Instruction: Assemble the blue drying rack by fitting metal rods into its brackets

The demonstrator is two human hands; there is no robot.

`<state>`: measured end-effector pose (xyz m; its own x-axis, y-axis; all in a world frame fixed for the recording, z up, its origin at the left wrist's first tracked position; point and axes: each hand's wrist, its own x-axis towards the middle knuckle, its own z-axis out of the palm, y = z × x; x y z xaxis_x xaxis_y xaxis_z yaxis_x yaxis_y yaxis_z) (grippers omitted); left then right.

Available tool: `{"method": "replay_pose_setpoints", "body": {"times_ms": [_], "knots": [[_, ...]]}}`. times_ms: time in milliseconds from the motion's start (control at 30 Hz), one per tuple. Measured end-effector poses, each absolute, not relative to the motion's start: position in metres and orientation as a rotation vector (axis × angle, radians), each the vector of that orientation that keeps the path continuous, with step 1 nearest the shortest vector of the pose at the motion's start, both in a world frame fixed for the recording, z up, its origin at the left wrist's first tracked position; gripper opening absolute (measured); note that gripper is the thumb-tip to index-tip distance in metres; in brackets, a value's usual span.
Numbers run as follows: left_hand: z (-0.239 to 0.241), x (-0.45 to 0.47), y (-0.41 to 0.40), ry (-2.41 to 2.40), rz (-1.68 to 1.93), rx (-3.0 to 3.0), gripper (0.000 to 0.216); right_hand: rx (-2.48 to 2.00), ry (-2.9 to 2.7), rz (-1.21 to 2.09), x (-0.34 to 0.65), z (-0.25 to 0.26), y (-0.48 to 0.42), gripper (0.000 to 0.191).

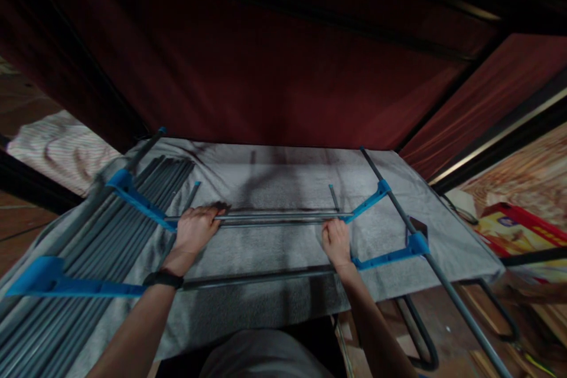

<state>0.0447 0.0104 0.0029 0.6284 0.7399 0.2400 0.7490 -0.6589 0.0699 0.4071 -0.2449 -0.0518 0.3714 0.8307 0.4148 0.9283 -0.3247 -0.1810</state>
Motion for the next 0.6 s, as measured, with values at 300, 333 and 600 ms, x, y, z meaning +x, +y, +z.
{"method": "replay_pose_setpoints", "body": {"times_ms": [300,333,600], "knots": [[-0.013,0.04,-0.032,-0.984,-0.722,-2.898,0.024,-2.405,-1.623,-0.213,0.423,-0.06,-0.22,0.024],[-0.013,0.04,-0.035,-0.957,-0.741,-2.916,0.023,-2.446,-1.612,-0.195,0.425,-0.059,-0.219,0.023],[-0.026,0.042,-0.031,-0.955,-0.489,-2.933,0.031,-2.693,-1.649,-0.027,0.429,-0.042,-0.209,0.024]]}}
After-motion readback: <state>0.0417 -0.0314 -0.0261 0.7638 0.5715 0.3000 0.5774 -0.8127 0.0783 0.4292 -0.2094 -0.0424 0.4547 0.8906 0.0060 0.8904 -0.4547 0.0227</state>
